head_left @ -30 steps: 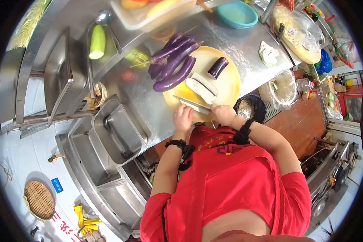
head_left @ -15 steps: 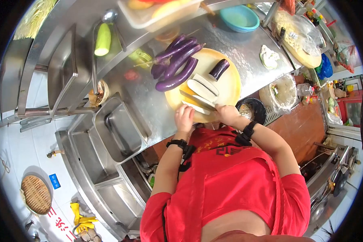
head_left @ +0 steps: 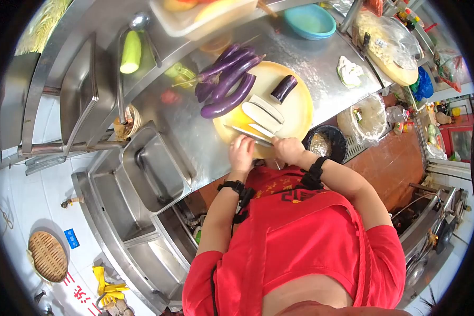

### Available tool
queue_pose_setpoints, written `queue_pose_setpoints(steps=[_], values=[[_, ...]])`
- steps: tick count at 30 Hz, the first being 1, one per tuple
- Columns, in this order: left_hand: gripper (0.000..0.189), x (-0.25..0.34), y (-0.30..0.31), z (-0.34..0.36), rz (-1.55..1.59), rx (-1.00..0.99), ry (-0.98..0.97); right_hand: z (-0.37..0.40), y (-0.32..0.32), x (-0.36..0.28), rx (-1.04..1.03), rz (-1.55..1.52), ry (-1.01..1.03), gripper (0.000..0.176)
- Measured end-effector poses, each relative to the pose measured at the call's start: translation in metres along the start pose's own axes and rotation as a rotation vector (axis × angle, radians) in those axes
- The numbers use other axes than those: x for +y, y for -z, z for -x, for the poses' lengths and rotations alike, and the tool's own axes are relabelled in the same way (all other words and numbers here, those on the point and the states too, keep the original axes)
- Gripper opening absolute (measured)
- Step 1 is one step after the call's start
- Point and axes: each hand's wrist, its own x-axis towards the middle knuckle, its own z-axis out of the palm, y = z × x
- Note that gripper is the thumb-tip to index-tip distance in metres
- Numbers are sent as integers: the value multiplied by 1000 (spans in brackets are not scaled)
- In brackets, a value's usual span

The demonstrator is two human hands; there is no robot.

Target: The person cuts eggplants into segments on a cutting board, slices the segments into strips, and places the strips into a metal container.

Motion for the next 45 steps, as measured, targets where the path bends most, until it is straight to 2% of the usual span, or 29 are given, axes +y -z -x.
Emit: queue_pose_setpoints(steps=[1, 6, 9, 11, 12, 13, 14, 15, 16, 18, 19, 20, 21, 22, 23, 25, 26, 30, 32, 35, 37, 40, 43, 44, 45], values=[[13, -1, -2, 1, 1, -1, -4, -1, -2, 3, 2, -1, -4, 20], [13, -1, -8, -7, -20, 25, -34, -12, -15, 31, 175, -401, 35, 27], [13, -2, -8, -13, 64, 59, 15, -1, -2, 26, 177, -369, -68, 26], [12, -23, -18, -17, 309, 314, 186, 8, 11, 28, 186, -318, -22, 26], [11, -12, 1, -33, 490, 400, 254, 12, 14, 29, 190, -270, 21, 25], [10, -6, 17, -50, 404, 423, 331, 16, 13, 29, 192, -273, 8, 25], [11, -9, 26, -70, 274, 444, 178, 18, 14, 29, 138, -217, 44, 25], [15, 5, 43, -92, 328, 281, 165, 19, 16, 28, 87, -155, 78, 25], [19, 7, 45, -107, 260, 130, 31, 20, 20, 24, -22, -158, 54, 21], [27, 9, 29, -131, 75, -203, -217, 19, 20, 21, -216, -60, 126, 24], [32, 17, 22, -137, -71, -335, -389, 23, 31, 12, -200, -108, 82, 26], [38, 21, 13, -143, -105, -499, -486, 20, 21, 14, -226, -94, 139, 23], [46, 14, -5, -142, -193, -584, -576, 22, 29, 9, -256, -76, 126, 22], [50, 13, -18, -143, -256, -677, -592, 26, 33, 7, -199, -108, 61, 23], [51, 3, -36, -141, -256, -670, -640, 20, 14, 13, -128, -109, 55, 23], [49, 26, -26, -150, -237, -715, -617, 22, 12, 19, -99, -96, 70, 25], [48, 31, -27, -154, -291, -749, -564, 23, 12, 21, -102, -98, 74, 27], [43, 26, -33, -161, -464, -809, -624, 24, 12, 27, -66, -94, 123, 28], [39, 32, -23, -160, -407, -874, -589, 22, 9, 29, -13, -126, 97, 27], [38, 43, -7, -159, -311, -890, -529, 25, 21, 31, -43, -97, 93, 25], [39, 44, 3, -158, -289, -813, -503, 17, 10, 38, -16, -80, 96, 25], [39, 48, 24, -159, -104, -479, -376, 14, 12, 46, 24, -66, 90, 25], [47, 44, 41, -147, -24, -242, -413, 5, 18, 55, 39, -45, 65, 25], [47, 42, 42, -142, -28, -244, -403, 2, 20, 58, 46, -77, -31, 24], [50, 40, 43, -135, -56, -222, -475, 0, 25, 61, 49, -110, -122, 24]])
